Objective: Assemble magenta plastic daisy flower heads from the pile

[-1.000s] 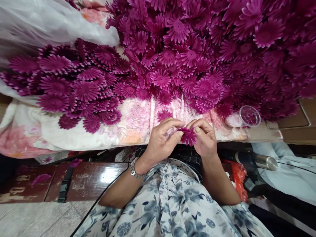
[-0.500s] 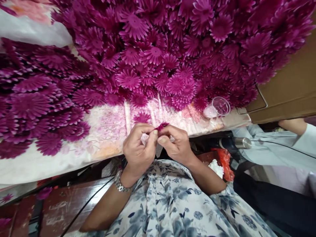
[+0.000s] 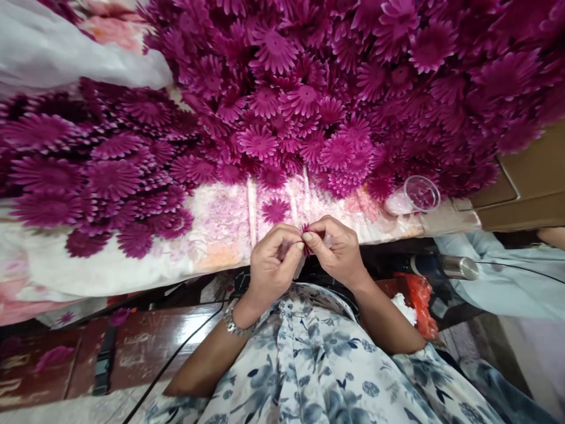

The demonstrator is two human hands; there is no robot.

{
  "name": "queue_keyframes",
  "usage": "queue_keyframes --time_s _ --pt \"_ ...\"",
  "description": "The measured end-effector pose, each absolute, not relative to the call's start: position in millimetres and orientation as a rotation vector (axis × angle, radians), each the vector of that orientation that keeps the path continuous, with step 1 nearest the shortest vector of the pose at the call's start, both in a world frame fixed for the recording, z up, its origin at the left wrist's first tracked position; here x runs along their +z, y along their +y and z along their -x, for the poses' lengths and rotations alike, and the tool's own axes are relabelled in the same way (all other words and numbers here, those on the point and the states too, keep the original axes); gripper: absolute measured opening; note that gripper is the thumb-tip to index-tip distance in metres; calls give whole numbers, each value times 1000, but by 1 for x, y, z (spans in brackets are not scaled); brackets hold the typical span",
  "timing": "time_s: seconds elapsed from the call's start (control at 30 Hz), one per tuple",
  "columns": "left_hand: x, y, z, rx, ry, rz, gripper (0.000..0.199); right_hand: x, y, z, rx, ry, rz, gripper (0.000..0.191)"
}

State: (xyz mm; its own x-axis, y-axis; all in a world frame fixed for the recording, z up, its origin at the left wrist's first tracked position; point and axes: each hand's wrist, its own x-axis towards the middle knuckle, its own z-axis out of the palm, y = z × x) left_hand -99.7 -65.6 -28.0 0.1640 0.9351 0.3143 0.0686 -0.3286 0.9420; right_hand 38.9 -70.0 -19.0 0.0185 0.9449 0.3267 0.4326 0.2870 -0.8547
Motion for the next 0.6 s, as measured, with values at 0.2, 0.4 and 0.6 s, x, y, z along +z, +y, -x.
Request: queue_keyframes --time_s 0.2,0.4,0.6 --pt "-33 -72 104 1272 975 -1495 5 -19 -72 -37 721 -1583 1270 9" --pt "-45 -70 104 1154 931 -1024 15 -22 -71 -36 628 -1625 1169 15" --pt "-43 -67 107 1168 863 -1089 9 -23 -69 -41 677 -1749 1054 12"
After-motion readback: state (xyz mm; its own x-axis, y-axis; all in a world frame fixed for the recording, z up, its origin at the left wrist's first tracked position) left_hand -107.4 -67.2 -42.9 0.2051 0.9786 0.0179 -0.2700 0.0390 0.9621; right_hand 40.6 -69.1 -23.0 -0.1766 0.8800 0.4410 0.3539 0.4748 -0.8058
